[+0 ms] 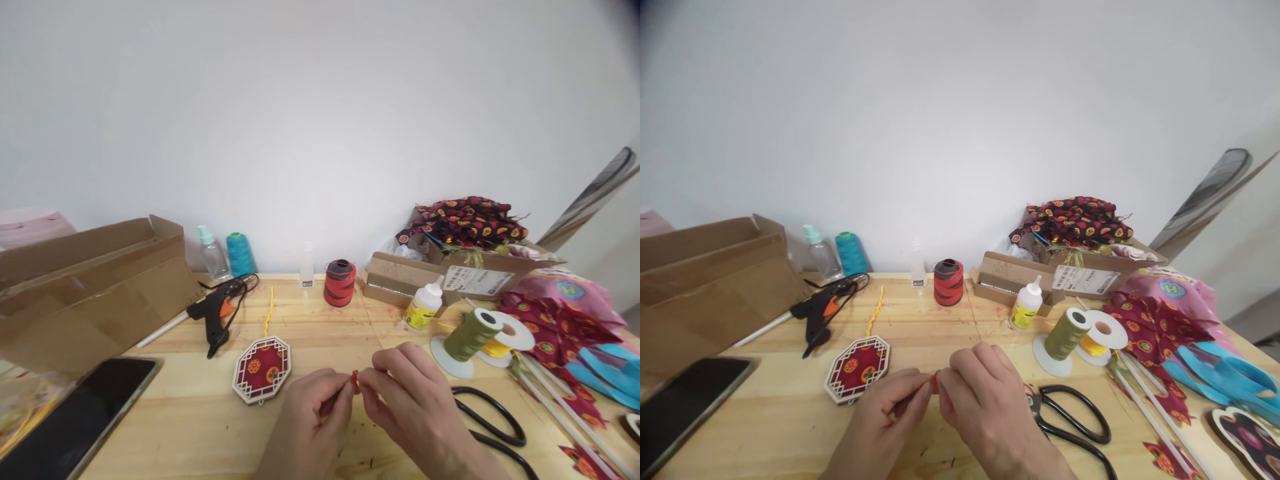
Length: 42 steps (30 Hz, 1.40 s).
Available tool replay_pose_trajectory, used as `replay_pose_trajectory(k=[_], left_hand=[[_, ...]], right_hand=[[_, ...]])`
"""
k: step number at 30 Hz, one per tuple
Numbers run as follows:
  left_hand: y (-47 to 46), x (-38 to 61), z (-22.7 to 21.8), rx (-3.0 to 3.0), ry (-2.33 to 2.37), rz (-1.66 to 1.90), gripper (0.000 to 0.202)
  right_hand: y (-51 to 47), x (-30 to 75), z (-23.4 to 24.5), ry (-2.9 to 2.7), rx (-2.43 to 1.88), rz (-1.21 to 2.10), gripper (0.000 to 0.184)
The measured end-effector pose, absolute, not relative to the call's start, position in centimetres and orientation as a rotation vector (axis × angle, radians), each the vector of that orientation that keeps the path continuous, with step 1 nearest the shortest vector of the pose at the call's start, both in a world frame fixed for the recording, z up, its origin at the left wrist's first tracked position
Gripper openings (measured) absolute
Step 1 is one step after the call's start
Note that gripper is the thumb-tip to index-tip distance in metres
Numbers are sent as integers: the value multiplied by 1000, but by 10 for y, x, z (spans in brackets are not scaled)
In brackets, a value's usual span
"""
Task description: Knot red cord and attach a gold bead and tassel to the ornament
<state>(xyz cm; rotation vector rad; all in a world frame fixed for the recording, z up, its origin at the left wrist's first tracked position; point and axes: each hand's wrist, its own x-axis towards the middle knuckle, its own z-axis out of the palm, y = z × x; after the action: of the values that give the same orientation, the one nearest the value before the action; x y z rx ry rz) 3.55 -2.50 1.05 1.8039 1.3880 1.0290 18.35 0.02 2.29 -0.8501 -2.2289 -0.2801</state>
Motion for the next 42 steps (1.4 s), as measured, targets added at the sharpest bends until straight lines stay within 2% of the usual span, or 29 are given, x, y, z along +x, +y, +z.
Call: replay_pose_trajectory(k=[35, 42], left_hand=[[-24, 34, 7, 1851, 1391, 962, 33], [-24, 34, 6, 1857, 1385, 1017, 32]], right_hand=[[-3, 186, 10, -2307, -843, -264, 12], [1, 183, 16, -2200, -839, -146, 12]])
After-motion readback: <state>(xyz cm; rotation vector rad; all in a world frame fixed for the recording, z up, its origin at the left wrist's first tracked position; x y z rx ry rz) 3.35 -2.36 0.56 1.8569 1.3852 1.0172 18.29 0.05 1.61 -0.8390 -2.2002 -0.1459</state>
